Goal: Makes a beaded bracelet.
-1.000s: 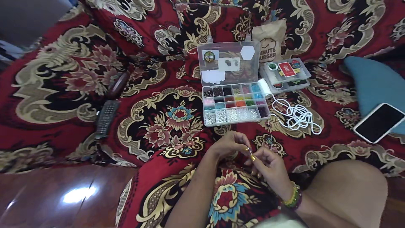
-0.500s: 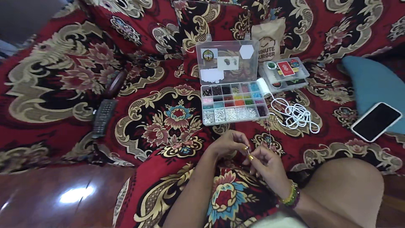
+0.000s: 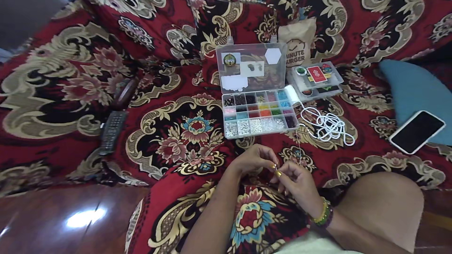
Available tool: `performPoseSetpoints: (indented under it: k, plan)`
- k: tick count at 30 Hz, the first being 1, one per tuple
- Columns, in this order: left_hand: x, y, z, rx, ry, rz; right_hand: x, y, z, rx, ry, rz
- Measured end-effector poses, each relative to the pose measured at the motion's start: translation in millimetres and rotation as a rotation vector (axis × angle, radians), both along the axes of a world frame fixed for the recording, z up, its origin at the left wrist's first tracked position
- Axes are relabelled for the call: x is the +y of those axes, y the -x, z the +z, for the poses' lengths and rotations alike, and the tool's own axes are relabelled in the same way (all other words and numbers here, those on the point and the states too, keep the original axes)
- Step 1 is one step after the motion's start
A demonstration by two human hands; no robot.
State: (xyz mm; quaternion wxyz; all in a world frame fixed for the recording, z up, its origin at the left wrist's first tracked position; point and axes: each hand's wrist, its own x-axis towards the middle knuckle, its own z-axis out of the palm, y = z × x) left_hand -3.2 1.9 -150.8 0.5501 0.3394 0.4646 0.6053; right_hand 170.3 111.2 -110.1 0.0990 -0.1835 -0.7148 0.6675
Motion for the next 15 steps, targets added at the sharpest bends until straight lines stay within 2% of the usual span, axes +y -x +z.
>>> performPoseSetpoints:
  k: [6,15]
  plan:
    - [-2,0,-3,0.127,-0.012,0.036,-2,1,4,-0.069,0.008,0.004]
    - [-2,5,-10,0.121,-0.097,0.051,0,5,3,-0.071,0.060,0.002]
